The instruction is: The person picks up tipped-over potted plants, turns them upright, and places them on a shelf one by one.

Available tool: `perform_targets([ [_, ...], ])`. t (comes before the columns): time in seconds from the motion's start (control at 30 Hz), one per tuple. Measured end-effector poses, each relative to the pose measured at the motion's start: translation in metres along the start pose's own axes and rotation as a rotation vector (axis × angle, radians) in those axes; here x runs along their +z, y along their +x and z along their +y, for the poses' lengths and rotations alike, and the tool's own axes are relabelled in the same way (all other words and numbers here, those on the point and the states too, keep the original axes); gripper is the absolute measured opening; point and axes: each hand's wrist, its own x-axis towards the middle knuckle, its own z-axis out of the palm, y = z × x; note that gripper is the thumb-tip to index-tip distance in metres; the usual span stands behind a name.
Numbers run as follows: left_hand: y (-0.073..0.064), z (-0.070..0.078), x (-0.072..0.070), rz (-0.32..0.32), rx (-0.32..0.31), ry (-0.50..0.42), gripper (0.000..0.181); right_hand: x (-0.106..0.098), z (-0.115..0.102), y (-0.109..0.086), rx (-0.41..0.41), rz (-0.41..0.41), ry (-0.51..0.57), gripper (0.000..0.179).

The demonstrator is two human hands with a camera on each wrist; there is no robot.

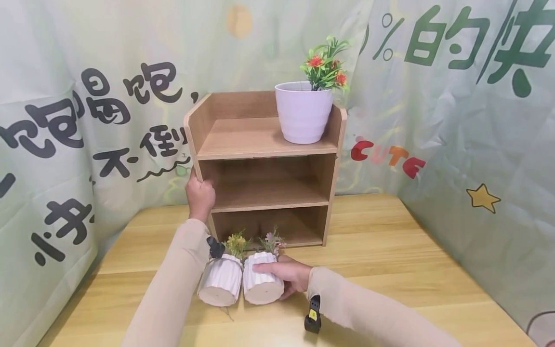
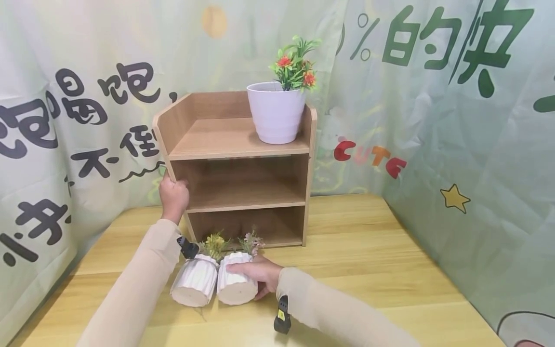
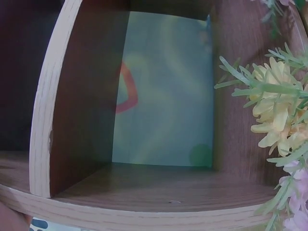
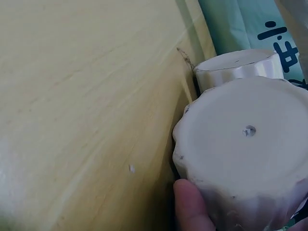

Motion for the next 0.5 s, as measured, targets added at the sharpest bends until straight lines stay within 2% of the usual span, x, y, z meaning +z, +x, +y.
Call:
perform_targets([
  [0.2, 0.0018, 0.0013, 0.0030, 0.007, 0.018, -0.002, 0.054, -0.0022, -0.0012, 0.0012, 0.003, 0.031, 0.010, 0.044],
  [0.5, -0.0002, 0.0007, 0.0005, 0.005, 0.008, -0.005, 0.052, -0.0001, 0.0011, 0.0025, -0.016, 0.020, 0.022, 0.042],
])
